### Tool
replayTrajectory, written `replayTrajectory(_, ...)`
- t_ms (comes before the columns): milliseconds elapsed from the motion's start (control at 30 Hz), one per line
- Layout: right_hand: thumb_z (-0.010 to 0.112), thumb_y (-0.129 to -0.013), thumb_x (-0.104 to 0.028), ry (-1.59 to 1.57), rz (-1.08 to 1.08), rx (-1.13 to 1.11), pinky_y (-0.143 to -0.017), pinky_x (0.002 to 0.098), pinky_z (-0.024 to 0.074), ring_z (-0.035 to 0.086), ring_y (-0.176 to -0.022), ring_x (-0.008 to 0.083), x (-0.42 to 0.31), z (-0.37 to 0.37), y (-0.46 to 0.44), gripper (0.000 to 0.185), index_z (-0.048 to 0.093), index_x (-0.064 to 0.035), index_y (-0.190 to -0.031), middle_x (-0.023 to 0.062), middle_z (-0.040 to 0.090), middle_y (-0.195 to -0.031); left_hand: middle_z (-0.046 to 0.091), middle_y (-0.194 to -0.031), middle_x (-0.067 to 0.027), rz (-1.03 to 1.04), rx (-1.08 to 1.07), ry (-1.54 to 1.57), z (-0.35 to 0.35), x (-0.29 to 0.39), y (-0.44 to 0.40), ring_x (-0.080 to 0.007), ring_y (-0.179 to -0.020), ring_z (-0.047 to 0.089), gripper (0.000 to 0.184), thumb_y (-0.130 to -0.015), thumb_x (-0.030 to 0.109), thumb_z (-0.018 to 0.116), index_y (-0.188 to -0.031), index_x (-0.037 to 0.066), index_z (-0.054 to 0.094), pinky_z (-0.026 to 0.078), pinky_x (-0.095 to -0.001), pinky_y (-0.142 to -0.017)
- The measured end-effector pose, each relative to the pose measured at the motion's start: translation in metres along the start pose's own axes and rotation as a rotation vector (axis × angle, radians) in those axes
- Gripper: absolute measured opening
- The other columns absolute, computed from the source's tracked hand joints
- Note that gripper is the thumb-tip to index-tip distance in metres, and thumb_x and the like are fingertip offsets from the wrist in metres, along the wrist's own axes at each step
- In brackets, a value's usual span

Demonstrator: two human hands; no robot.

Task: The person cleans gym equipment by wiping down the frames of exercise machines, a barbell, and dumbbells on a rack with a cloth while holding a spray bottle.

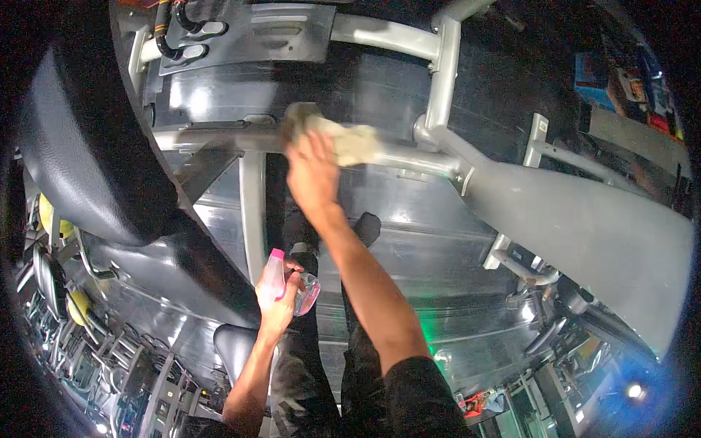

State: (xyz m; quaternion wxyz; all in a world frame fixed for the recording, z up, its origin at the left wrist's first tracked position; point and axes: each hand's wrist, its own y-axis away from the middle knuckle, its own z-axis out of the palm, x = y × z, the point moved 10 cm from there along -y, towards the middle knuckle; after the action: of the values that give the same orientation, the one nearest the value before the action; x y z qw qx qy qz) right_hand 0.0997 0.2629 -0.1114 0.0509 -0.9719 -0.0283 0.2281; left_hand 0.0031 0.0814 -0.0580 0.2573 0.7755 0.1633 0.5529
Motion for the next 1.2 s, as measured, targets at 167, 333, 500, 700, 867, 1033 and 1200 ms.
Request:
replayTrajectory(167, 0.053, -0.083, -0.023, -0.295, 0.176, -0.253, -0.103, 0.0433, 0.0389, 0.052, -0.120, 0.0313, -0.018, 0.060, -0.052, 0.034, 0.065, -0.0161, -0.114, 0.0162, 0.057, -0.125, 0.063, -0.088, -0.0063, 0.077, 0.079, 0.017, -0.004, 0.005, 0.004, -0.0095, -0.068, 0.059, 0.014, -0.086, -0.003, 0.058, -0.101, 0.000, 0.057, 0.050, -0.0255, -0.063)
replayTrajectory(333, 0.045, -0.082, -0.019, -0.384, 0.208, -0.892, -0.098, 0.0433, 0.0431, 0.057, -0.113, 0.0323, 0.021, 0.181, -0.077, 0.037, 0.064, -0.0133, -0.114, 0.0155, 0.061, -0.120, 0.063, -0.088, -0.0061, 0.080, 0.094, -0.065, -0.002, 0.006, -0.001, -0.0092, -0.067, 0.059, 0.013, -0.086, -0.003, 0.058, -0.099, 0.000, 0.058, 0.050, -0.0255, -0.063)
replayTrajectory(500, 0.047, -0.090, -0.021, -0.305, 0.402, -1.102, -0.100, 0.0378, 0.0411, 0.055, -0.114, 0.0257, 0.108, 0.110, -0.036, 0.036, 0.059, -0.0136, -0.123, 0.0113, 0.059, -0.125, 0.063, -0.086, -0.0058, 0.088, 0.093, -0.056, 0.001, 0.012, -0.001, -0.0096, -0.066, 0.059, 0.012, -0.085, -0.003, 0.058, -0.097, -0.001, 0.059, 0.049, -0.0256, -0.062)
replayTrajectory(700, 0.043, -0.096, -0.026, -0.105, 0.613, -1.107, -0.096, 0.0339, 0.0420, 0.057, -0.109, 0.0215, 0.269, -0.008, 0.042, 0.036, 0.058, -0.0152, -0.126, 0.0087, 0.062, -0.119, 0.062, -0.086, -0.0059, 0.129, 0.056, -0.016, -0.003, 0.019, -0.003, -0.0102, -0.065, 0.059, 0.010, -0.085, -0.004, 0.057, -0.094, -0.001, 0.059, 0.049, -0.0254, -0.061)
replayTrajectory(867, 0.044, -0.095, -0.028, -0.003, 0.690, -0.872, -0.100, 0.0345, 0.0399, 0.056, -0.112, 0.0249, 0.324, -0.003, 0.061, 0.037, 0.057, -0.0183, -0.128, 0.0091, 0.061, -0.121, 0.063, -0.082, -0.0065, 0.119, 0.065, 0.007, 0.004, 0.029, -0.003, -0.0125, -0.066, 0.060, 0.009, -0.085, 0.000, 0.061, -0.094, 0.000, 0.059, 0.049, -0.0268, -0.062)
replayTrajectory(1033, 0.047, -0.088, -0.026, -0.207, 0.239, -0.896, -0.105, 0.0395, 0.0381, 0.051, -0.121, 0.0273, 0.181, 0.057, -0.009, 0.038, 0.059, -0.0178, -0.124, 0.0092, 0.055, -0.131, 0.065, -0.081, -0.0082, 0.077, 0.037, 0.014, 0.005, 0.012, 0.004, -0.0139, -0.070, 0.063, 0.009, -0.084, 0.001, 0.063, -0.093, 0.001, 0.060, 0.051, -0.0274, -0.065)
replayTrajectory(1200, 0.046, -0.085, -0.026, -0.312, -0.096, -0.911, -0.104, 0.0378, 0.0393, 0.046, -0.127, 0.0271, 0.007, 0.200, -0.079, 0.045, 0.054, -0.0222, -0.130, 0.0090, 0.051, -0.136, 0.065, -0.079, -0.0083, 0.018, 0.061, -0.022, -0.004, 0.007, 0.006, -0.0145, -0.069, 0.064, 0.009, -0.085, 0.002, 0.063, -0.093, 0.001, 0.060, 0.051, -0.0275, -0.064)
